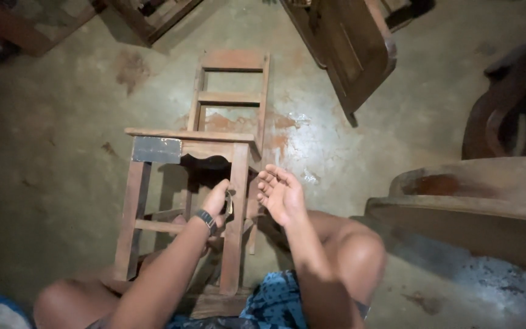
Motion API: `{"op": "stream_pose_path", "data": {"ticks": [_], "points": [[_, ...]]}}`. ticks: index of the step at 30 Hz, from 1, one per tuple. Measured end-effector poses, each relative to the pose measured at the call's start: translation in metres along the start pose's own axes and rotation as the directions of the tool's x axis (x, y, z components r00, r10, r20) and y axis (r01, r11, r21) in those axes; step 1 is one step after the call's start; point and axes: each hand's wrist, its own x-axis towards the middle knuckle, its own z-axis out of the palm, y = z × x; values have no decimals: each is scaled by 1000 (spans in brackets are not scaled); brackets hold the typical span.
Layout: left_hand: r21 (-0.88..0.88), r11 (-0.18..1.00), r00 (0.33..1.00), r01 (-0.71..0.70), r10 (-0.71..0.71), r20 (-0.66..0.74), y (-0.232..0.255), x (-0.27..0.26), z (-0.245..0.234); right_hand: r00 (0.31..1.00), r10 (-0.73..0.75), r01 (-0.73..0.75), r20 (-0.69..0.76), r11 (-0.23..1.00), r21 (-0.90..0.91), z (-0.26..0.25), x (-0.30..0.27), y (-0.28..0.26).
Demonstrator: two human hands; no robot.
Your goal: The person sands a wooden stool by hand using a piece of sandpaper.
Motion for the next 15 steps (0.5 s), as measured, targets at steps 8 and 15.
{"op": "stream_pose_path", "data": {"ticks": [8,15], "points": [[17,997,996,-74,73,42,13,-13,-16,1000,-30,30,-1,999,16,4,-5,-7],[234,965,962,-117,52,269,32,-80,-2,999,-33,33,-9,999,8,2,0,-5]]}}
